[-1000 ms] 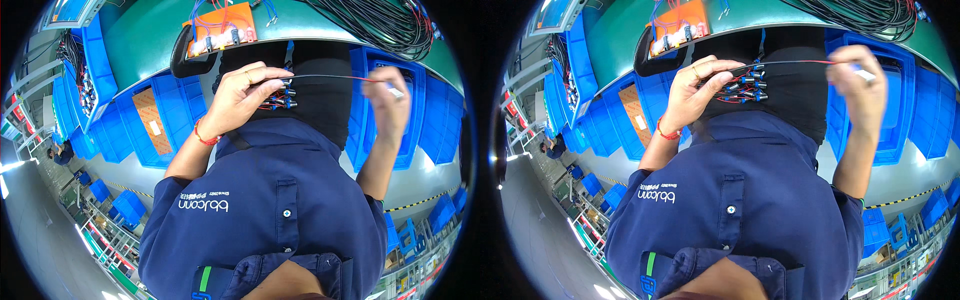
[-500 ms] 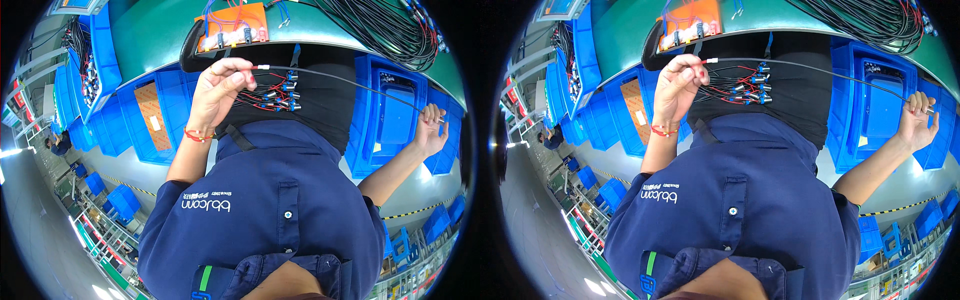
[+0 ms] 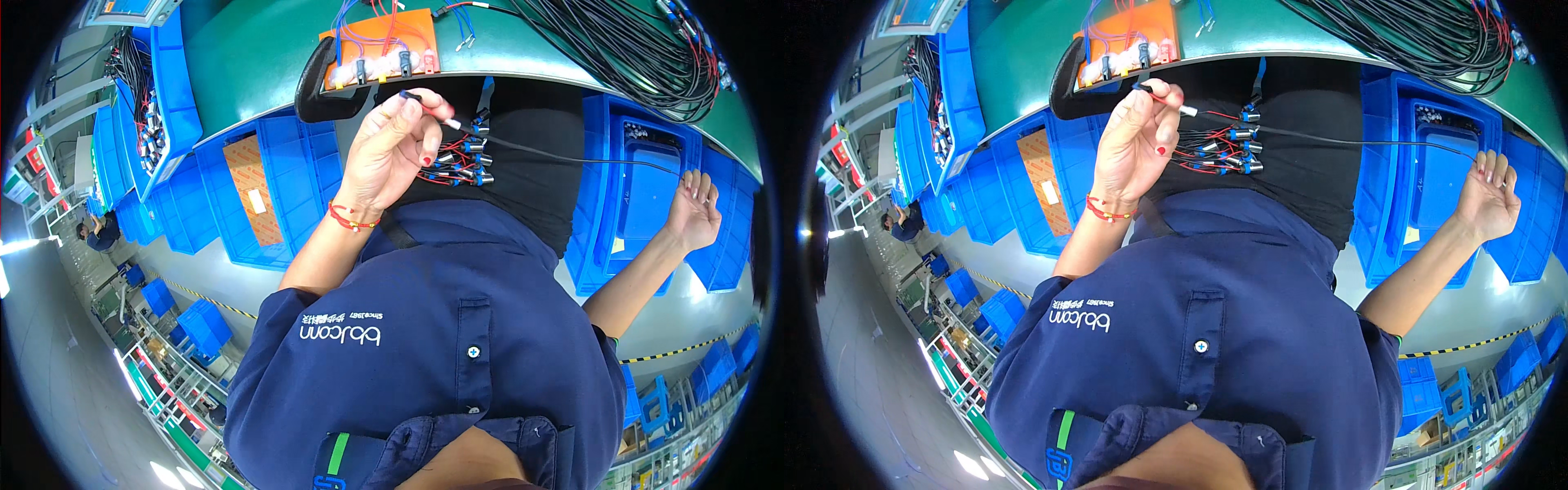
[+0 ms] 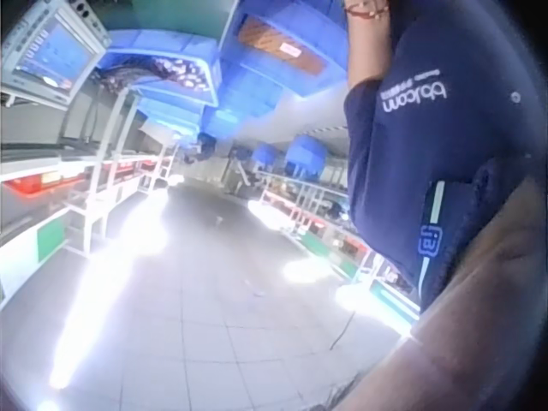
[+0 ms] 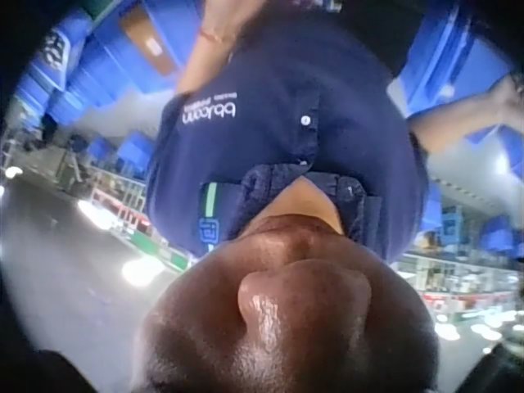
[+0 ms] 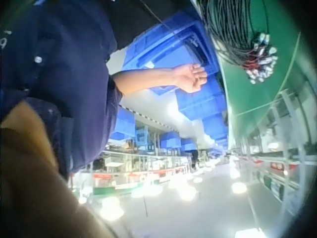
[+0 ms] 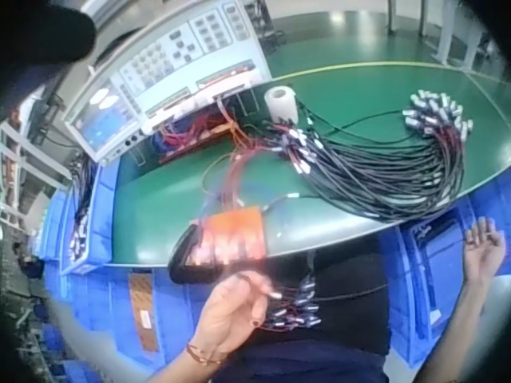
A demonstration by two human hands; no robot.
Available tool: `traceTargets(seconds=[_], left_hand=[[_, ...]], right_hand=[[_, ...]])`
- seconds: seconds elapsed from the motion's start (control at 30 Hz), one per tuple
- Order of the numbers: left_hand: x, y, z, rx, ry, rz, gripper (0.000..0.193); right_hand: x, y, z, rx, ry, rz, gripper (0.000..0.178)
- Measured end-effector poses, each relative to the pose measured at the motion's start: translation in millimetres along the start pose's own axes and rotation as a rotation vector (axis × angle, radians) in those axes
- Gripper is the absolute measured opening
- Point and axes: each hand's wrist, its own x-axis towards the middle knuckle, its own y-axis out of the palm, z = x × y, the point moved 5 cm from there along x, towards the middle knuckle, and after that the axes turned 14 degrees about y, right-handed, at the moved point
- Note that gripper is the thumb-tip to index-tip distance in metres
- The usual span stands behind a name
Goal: The person assembles wire harnesses by hand, connecting blue connectors to the wire harnesses at a factory workbench.
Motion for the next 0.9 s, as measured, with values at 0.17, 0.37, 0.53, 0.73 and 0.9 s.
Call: traceTargets(seconds=[0.17, 0.37, 0.53, 0.73, 0.9], left_hand=[[5, 4, 3, 0.035, -0.058, 0.032, 0.029], [11, 5, 5, 0.290, 0.026, 0.034, 0.033], [12, 5, 11, 0.338, 0.111, -0.004, 0.036], [19, 4, 17, 0.429, 0.173, -0.025, 0.043], [19, 6, 1, 0.440, -0.017, 0.027, 0.047]], right_hand=[[5, 19, -16, -0.024, 0.083, 0.151, 0.013], [6, 25, -23, 0.002, 0.064, 0.070, 0.019], [6, 27, -25, 0.036, 0.103, 0.060, 0.021], [11, 27, -31, 0.033, 0.119, 0.057, 0.017], [10, 42, -30, -0.089, 0.087, 0.238, 0.013]])
